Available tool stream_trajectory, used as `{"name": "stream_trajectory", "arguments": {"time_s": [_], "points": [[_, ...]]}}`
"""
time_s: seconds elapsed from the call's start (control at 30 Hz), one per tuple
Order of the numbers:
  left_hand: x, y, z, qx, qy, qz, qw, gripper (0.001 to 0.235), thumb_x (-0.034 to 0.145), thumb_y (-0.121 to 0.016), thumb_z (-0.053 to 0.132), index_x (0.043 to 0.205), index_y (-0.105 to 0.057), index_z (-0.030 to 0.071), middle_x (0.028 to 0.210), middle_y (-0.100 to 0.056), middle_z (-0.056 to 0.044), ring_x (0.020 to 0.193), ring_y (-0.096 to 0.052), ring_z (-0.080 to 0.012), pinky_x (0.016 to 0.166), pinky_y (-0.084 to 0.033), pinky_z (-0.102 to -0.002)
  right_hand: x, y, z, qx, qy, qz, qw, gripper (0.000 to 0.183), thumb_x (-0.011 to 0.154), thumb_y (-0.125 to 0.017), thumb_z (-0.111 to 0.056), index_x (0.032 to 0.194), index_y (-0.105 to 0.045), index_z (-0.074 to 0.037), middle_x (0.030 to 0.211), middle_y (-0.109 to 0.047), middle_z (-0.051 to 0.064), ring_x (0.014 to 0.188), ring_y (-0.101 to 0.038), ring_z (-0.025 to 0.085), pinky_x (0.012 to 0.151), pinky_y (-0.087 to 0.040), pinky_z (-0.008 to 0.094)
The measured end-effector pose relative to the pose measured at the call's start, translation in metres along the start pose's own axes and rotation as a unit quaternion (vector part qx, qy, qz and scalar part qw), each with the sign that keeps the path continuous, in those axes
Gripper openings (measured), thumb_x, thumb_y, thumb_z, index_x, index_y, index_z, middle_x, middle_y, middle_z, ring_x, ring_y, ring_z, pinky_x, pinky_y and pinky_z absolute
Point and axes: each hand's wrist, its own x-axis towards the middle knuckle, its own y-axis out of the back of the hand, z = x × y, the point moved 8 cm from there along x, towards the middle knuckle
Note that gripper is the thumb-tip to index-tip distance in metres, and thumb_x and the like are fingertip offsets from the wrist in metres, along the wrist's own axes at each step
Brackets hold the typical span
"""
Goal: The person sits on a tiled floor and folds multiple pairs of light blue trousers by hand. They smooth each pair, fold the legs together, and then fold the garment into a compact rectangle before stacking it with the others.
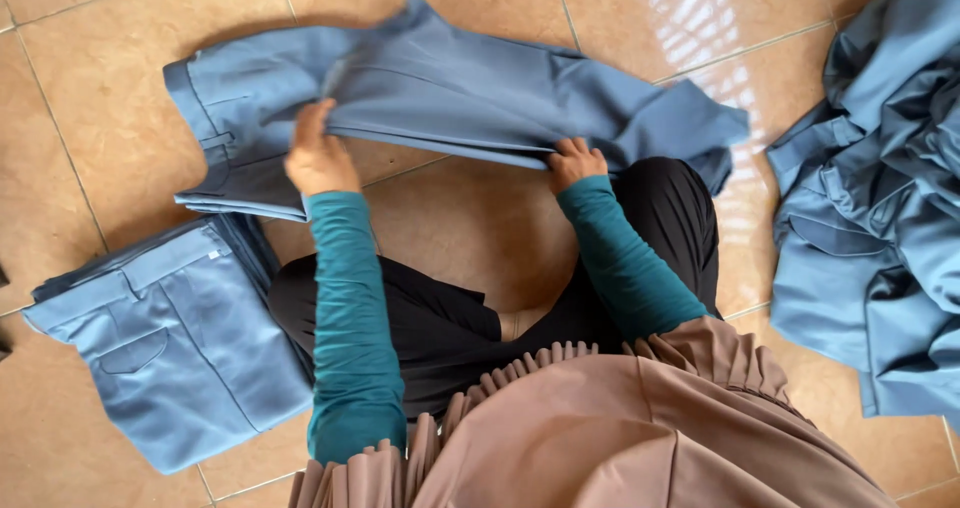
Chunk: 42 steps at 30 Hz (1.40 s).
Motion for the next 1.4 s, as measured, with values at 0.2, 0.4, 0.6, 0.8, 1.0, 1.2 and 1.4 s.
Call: {"name": "stream_trajectory", "arguments": {"time_s": [0.2,0.4,0.6,0.8,1.0,1.2,1.4], "points": [[0.003,0.086,-0.12,0.072,0.084,0.146,0.983,0.063,0.072,-0.054,-0.012,0.112,-0.08,0.028,0.107,-0.079,0.002,0.103,-0.074,-0.0214,0.093,-0.057,-0.038,0.019,0.049,-0.061,-0.014,0.082,0.088,0.993,0.01,0.072,-0.065,-0.02,0.065,-0.058,-0.024,0.082,-0.05,-0.004,0.085,-0.052,0.021,0.076,-0.038,0.041],[-0.11,0.108,-0.269,0.078,0.499,0.206,0.838,0.048,0.09,-0.05,0.008,0.111,-0.079,0.04,0.12,-0.073,0.006,0.106,-0.076,-0.0189,0.093,-0.068,-0.031,0.024,0.088,-0.094,0.035,0.126,0.111,0.985,0.013,0.081,-0.065,-0.012,0.075,-0.055,-0.02,0.107,-0.053,0.003,0.095,-0.054,0.024,0.088,-0.036,0.048],[-0.114,0.115,-0.083,0.036,0.277,0.307,0.91,0.054,0.076,-0.057,-0.005,0.127,-0.063,0.013,0.112,-0.055,-0.015,0.109,-0.058,-0.0373,0.092,-0.049,-0.043,0.028,0.091,-0.014,0.125,0.053,0.228,0.964,0.043,0.088,-0.058,-0.002,0.108,-0.076,-0.036,0.147,-0.059,0.003,0.136,-0.055,0.023,0.11,-0.033,0.04],[-0.264,-0.102,-0.027,-0.498,0.73,0.079,0.462,0.039,0.097,-0.068,0.038,0.112,-0.044,0.011,0.105,-0.038,0.0,0.098,-0.049,-0.0222,0.083,-0.054,-0.04,-0.032,-0.058,0.133,0.212,-0.433,-0.174,0.859,0.1,0.073,-0.065,-0.018,0.162,-0.023,-0.036,0.164,-0.013,0.006,0.147,-0.031,0.041,0.119,-0.036,0.058],[-0.236,-0.14,-0.116,-0.305,0.705,0.075,0.636,0.084,0.085,-0.086,0.058,0.152,-0.044,0.03,0.146,-0.055,-0.011,0.125,-0.063,-0.0344,0.092,-0.059,-0.053,-0.006,-0.052,0.123,0.218,-0.377,-0.226,0.872,0.058,0.09,-0.075,-0.045,0.138,-0.059,-0.017,0.158,-0.038,0.005,0.15,-0.023,0.031,0.115,-0.03,0.064],[-0.229,-0.153,-0.173,-0.215,0.7,0.054,0.679,0.022,0.096,-0.068,0.029,0.113,-0.067,0.015,0.086,-0.073,-0.009,0.072,-0.074,-0.024,0.058,-0.061,-0.042,0.062,0.029,0.128,0.445,-0.289,0.081,0.844,0.022,0.1,-0.077,-0.028,0.117,-0.068,-0.018,0.093,-0.072,0.011,0.093,-0.071,0.028,0.08,-0.059,0.043],[-0.226,-0.13,-0.143,-0.207,0.701,0.097,0.676,0.048,0.094,-0.069,0.05,0.127,-0.058,0.016,0.084,-0.074,-0.009,0.069,-0.072,-0.0185,0.056,-0.063,-0.036,-0.002,-0.078,0.254,0.23,-0.492,-0.051,0.838,0.03,0.101,-0.058,-0.059,0.12,-0.061,-0.036,0.095,-0.074,0.015,0.104,-0.07,0.039,0.093,-0.056,0.051]]}}
